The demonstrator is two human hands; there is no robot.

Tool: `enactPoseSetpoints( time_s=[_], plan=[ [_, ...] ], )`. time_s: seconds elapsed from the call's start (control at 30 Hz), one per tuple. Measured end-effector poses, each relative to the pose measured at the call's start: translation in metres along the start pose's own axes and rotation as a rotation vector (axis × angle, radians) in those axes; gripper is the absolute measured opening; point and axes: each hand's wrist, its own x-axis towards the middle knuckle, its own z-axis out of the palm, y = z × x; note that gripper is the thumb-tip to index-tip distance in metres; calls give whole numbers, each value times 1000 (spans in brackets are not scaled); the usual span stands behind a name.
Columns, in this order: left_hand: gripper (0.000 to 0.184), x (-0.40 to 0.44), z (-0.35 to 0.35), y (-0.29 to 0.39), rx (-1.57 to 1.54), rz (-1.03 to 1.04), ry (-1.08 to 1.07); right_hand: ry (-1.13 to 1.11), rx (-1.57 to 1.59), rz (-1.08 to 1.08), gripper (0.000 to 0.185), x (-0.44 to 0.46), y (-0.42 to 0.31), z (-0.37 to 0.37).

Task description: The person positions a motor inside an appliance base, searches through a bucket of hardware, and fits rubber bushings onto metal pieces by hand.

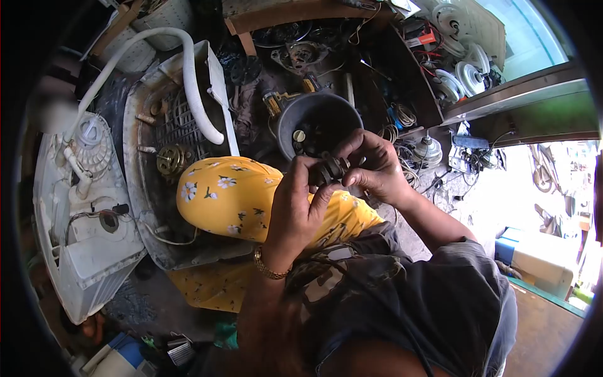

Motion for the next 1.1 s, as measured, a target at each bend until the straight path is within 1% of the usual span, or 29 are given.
enactPoseSetpoints(
  time_s=[0.1, 0.2, 0.23, 0.33, 0.43, 0.53, 0.67, 0.7, 0.77, 0.83, 0.93, 0.97, 1.0, 1.07, 1.1],
  plan=[
    [36, -2, 1, 13, 109, 50, 116, -16, 17, 24, 21, -2, -4, 1],
    [35, -3, 0, 13, 188, 76, 126, -8, -20, 36, 18, -2, -1, -1],
    [34, -3, 0, 14, 186, 39, 121, -2, -32, 48, 17, -1, -2, -1],
    [33, -1, 0, 4, 199, 48, 107, -4, -26, 54, 15, -1, -4, -2],
    [29, 1, 2, -3, 107, -25, 64, -24, -45, 31, 14, 1, -7, -5],
    [28, 6, 3, -1, -37, -33, 41, -81, -110, -31, 14, 6, -10, -8],
    [28, 4, -1, -3, -257, -266, -26, -183, -265, -154, 13, 14, -12, -14],
    [26, 5, 1, -5, -288, -236, -19, -156, -214, -90, 13, 14, -12, -14],
    [23, 8, 18, 5, -355, -97, 168, -100, -115, 36, 14, 15, -12, -13],
    [22, 5, 12, 1, -274, -35, 157, -95, -92, 54, 15, 17, -5, -16],
    [20, 5, 3, -13, -177, -68, 103, -89, -67, 79, 15, 20, -1, -18],
    [18, 9, 3, -14, -159, -57, 120, -86, -60, 88, 15, 20, -1, -18],
    [20, 13, 1, -8, -163, -98, 114, -53, 30, 180, 15, 21, -6, -17],
    [23, 25, 3, 3, -246, -16, 97, 21, 107, 265, 16, 27, -9, -20],
    [25, 31, 2, 7, -240, 0, 80, 53, 180, 260, 16, 33, -7, -20]
  ],
)
